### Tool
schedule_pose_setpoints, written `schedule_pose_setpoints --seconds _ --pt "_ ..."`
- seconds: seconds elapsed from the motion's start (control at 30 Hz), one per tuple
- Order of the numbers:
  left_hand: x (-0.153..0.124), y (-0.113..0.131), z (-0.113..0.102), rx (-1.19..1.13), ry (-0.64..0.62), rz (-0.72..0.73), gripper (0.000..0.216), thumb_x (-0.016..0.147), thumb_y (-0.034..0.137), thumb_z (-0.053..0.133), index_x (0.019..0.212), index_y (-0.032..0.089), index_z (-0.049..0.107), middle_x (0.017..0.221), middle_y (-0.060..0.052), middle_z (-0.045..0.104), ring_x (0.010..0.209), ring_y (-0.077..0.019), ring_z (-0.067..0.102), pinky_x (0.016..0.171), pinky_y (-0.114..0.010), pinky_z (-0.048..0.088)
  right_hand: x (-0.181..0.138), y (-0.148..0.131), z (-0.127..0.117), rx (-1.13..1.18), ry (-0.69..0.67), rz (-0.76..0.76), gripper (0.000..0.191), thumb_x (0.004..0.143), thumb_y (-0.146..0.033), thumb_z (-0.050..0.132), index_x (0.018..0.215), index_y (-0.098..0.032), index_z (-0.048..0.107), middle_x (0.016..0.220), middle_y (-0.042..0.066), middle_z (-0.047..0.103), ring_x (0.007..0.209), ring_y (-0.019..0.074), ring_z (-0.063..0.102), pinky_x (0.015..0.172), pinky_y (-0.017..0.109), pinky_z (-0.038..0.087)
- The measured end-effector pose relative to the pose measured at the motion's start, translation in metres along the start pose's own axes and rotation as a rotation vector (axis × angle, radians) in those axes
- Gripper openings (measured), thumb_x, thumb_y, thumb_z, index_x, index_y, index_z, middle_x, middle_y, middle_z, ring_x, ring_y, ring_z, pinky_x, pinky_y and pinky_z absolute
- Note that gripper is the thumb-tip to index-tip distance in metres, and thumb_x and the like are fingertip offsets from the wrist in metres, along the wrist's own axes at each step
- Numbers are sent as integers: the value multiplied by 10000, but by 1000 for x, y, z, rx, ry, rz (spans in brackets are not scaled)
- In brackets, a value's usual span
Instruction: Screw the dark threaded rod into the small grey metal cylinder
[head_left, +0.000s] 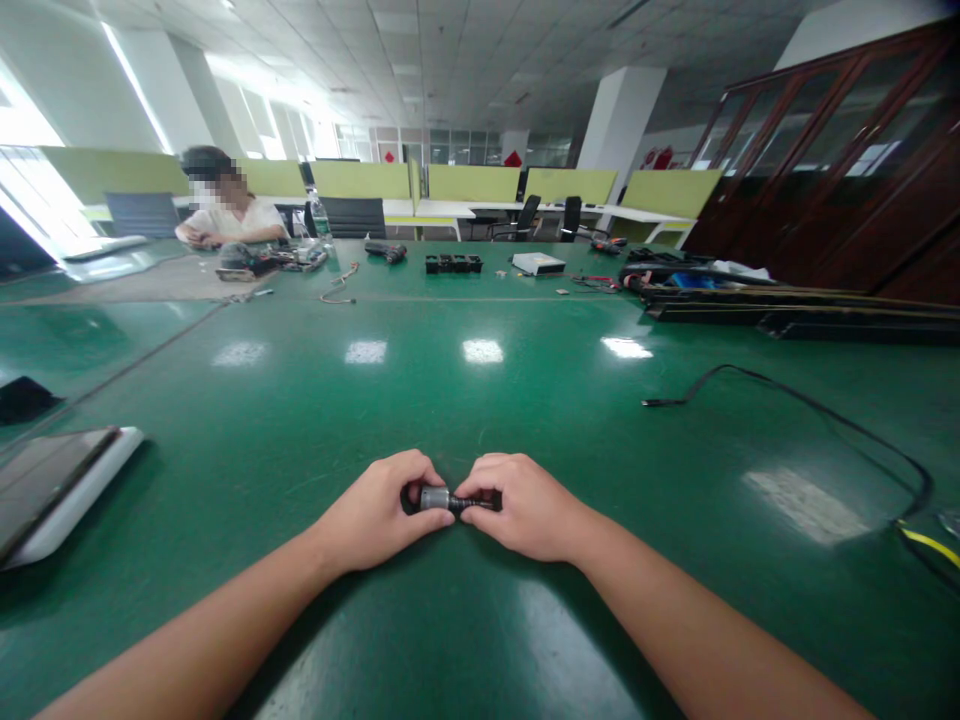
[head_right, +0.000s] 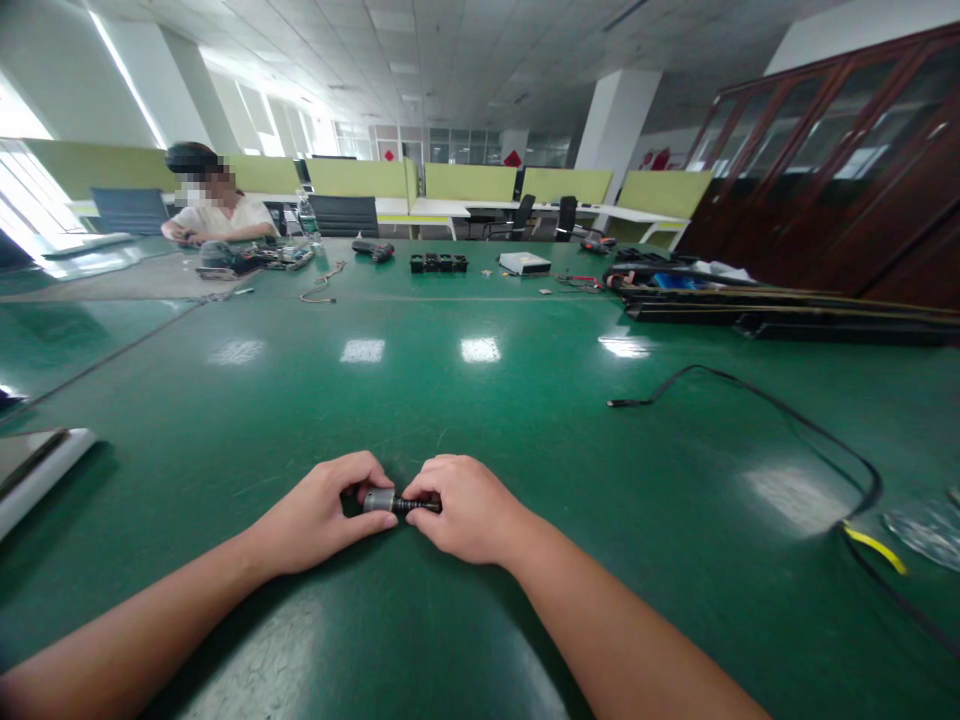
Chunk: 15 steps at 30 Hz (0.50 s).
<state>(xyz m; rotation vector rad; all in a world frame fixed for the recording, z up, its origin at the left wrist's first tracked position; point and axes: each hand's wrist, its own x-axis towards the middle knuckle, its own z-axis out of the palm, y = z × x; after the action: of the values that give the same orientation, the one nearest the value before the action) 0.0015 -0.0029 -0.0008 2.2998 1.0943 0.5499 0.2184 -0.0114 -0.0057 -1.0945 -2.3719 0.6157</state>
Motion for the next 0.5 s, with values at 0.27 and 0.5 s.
schedule_pose_setpoints --seconds 0.27,0.5 --pt "0 2 -1 2 -8 -10 183 791 335 705 860 188 622 782 4 590 710 -155 558 637 -267 417 -1 1 -5 -6 -26 6 120 769 -161 694 872 -179 753 739 11 667 702 139 581 662 242 416" --pt "-1 0 -1 1 -10 0 188 798 348 700 871 193 622 789 -2 591 717 -159 558 642 -270 422 -4 0 -11 -16 -53 27 129 757 -156 696 869 -184 755 731 11 657 694 140 578 645 240 415"
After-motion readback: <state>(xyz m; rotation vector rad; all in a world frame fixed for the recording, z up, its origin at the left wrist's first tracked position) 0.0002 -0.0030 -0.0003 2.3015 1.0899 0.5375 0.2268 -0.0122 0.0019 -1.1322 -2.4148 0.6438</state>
